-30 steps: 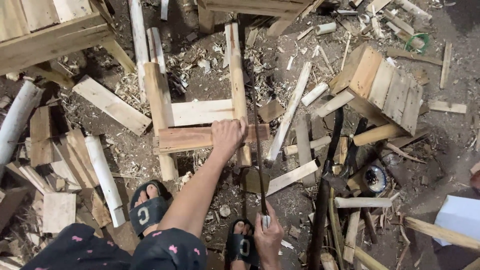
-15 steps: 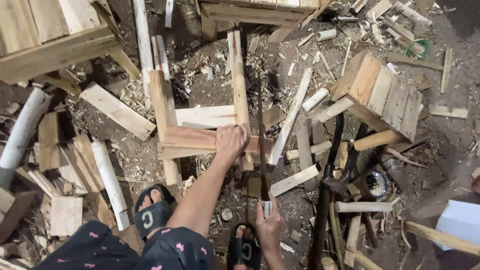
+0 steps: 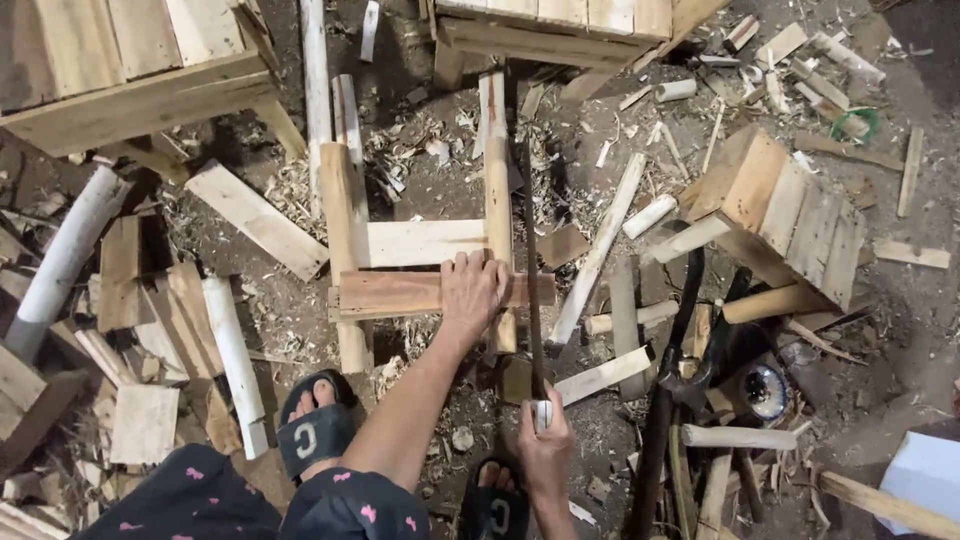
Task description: The person uses a hand saw to cut a small piece of wood that is clamped to a wooden frame. The person holds the wood steady with one hand while sawing with the other. After cutting, the person removes the sawn piece and inspects it.
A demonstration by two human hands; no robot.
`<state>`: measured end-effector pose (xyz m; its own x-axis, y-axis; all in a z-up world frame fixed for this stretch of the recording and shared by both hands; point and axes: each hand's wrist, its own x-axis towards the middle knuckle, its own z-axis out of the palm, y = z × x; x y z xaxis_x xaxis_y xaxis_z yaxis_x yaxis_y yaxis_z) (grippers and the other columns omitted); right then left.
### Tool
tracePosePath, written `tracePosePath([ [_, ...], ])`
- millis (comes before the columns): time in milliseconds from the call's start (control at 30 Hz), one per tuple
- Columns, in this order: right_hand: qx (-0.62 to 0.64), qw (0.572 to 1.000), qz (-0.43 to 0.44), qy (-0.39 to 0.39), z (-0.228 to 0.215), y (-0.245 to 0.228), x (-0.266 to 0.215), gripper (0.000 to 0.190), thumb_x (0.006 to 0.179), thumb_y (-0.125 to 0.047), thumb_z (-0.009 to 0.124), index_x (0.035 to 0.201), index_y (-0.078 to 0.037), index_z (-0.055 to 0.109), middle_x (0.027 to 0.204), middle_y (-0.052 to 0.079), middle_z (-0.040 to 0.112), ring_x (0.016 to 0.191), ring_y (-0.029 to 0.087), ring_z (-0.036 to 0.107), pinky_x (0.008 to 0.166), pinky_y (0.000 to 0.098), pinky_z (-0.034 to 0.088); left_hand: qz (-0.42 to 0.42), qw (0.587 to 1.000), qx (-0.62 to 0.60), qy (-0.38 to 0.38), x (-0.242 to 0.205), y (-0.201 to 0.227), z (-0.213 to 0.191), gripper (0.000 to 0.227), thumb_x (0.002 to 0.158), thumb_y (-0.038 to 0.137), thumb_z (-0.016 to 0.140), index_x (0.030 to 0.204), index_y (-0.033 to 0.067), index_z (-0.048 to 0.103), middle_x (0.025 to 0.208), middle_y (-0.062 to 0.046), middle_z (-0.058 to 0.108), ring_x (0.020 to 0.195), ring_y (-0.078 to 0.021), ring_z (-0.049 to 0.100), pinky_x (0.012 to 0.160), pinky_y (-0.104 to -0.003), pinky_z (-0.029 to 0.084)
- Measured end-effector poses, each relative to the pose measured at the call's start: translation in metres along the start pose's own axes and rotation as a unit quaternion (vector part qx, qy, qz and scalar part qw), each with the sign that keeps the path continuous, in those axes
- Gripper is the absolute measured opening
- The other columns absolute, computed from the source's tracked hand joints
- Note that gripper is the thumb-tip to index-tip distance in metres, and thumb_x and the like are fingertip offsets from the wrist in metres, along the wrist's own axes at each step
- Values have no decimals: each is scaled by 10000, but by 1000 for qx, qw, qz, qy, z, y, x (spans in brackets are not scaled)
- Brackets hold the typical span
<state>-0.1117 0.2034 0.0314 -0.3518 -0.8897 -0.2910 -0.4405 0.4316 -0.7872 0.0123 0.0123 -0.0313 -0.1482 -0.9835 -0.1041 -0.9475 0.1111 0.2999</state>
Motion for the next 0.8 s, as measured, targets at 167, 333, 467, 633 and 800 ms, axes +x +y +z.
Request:
tracePosePath([
  [167, -41, 998, -45, 16, 3, 12, 2, 386, 877, -107, 588, 1255, -109, 513, 706, 55, 661, 432, 93, 603, 329, 175, 588, -18, 998, 55, 14, 5, 14, 7, 251, 971, 331, 351, 934, 163, 535, 743, -12, 507, 633, -136, 367, 609, -289, 323],
  [333, -93, 991, -90, 30, -4, 10, 4, 406, 871, -111, 594, 1264, -67, 503, 658, 30, 641, 423, 86, 602, 374, 190, 600, -84, 992, -46, -88, 2, 22, -19, 512, 946, 489, 221, 960, 124, 581, 840, -88, 612, 748, -211, 514, 727, -366, 379],
  [467, -152, 976, -125, 87, 7, 33, 10, 381, 857, -202, 637, 1219, -112, 558, 675, -7, 674, 426, 49, 599, 383, 182, 557, -111, 985, -92, -99, 5, 24, -37, 664, 945, 539, 169, 735, 102, 622, 777, -108, 657, 758, -213, 580, 824, -408, 372],
  [633, -90, 990, -99, 46, -7, -4, 2, 378, 852, -88, 605, 1225, -91, 549, 747, 43, 698, 501, 105, 623, 434, 212, 561, -112, 987, -52, -100, 7, 26, -33, 603, 973, 499, 202, 628, 132, 534, 634, -43, 543, 615, -173, 475, 729, -365, 364],
  [800, -108, 992, -68, 10, -12, 40, -28, 427, 871, -125, 592, 1280, -124, 473, 554, -17, 607, 333, 73, 522, 236, 173, 496, -113, 987, -1, -111, 11, 26, -29, 621, 976, 502, 146, 611, 143, 498, 598, -19, 481, 570, -145, 422, 684, -321, 348],
])
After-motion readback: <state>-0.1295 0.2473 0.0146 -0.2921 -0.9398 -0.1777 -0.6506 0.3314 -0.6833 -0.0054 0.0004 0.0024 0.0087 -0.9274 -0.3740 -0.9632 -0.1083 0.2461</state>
